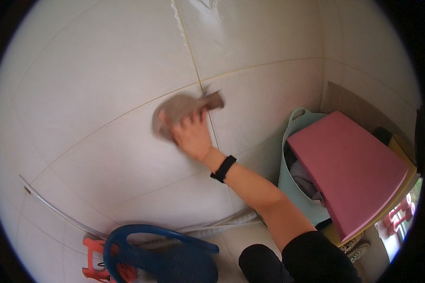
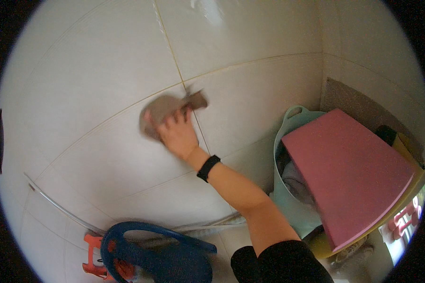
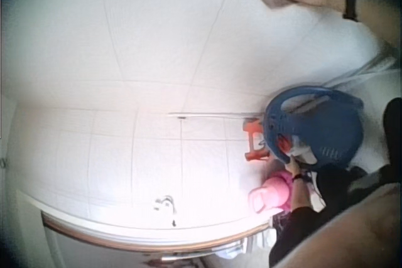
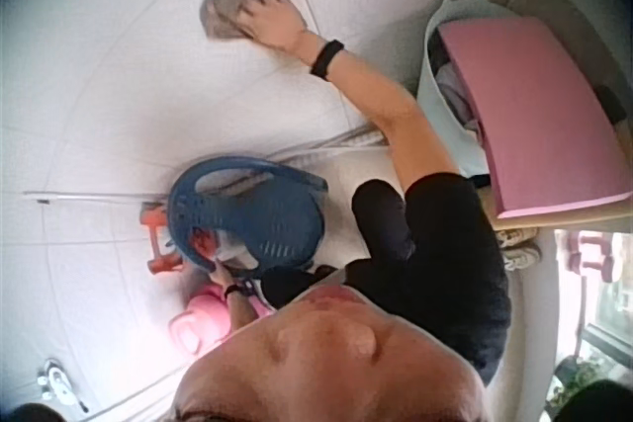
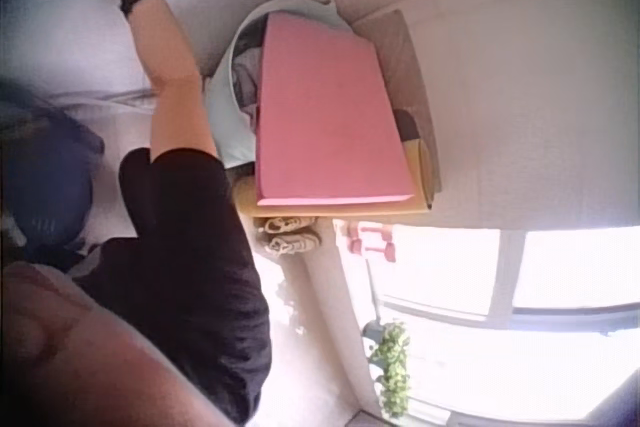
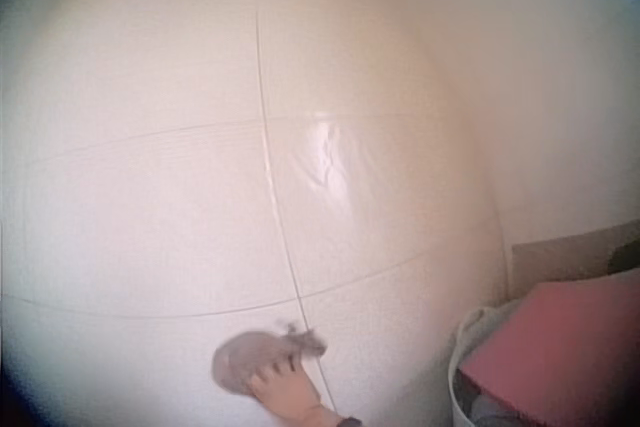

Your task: Cleaning a blue plastic chair and white wall tiles with a cloth.

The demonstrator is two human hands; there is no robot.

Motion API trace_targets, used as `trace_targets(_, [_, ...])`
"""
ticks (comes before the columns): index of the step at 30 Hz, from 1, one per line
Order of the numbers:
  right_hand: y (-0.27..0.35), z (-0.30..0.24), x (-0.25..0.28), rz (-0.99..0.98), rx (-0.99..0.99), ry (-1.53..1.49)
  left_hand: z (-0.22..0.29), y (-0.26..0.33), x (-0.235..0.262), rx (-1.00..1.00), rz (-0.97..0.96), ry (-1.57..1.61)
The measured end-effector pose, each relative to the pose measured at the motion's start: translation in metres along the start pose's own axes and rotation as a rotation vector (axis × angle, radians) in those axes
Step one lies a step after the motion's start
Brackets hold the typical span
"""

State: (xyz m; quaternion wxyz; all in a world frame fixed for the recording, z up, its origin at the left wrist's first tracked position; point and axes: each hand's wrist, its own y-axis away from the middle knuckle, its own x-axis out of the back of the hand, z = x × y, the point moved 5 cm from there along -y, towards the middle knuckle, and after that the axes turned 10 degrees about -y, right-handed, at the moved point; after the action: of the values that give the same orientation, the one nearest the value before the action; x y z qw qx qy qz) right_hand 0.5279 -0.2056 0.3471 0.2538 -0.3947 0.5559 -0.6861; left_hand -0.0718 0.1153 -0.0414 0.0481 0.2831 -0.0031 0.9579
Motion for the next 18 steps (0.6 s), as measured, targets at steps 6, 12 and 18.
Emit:
trace_targets(6, [-0.003,0.019,-0.013,-0.414,0.077,-0.178,-0.054,-0.023,0.006,-0.084,0.162,-0.031])
trace_targets(12, [-0.190,0.097,0.063,0.265,-0.188,0.241,0.033,0.003,-0.010,-0.052,0.095,0.155])
trace_targets(18, [-0.262,-0.039,0.060,0.415,-0.284,0.270,0.047,0.007,-0.008,-0.038,0.114,0.198])
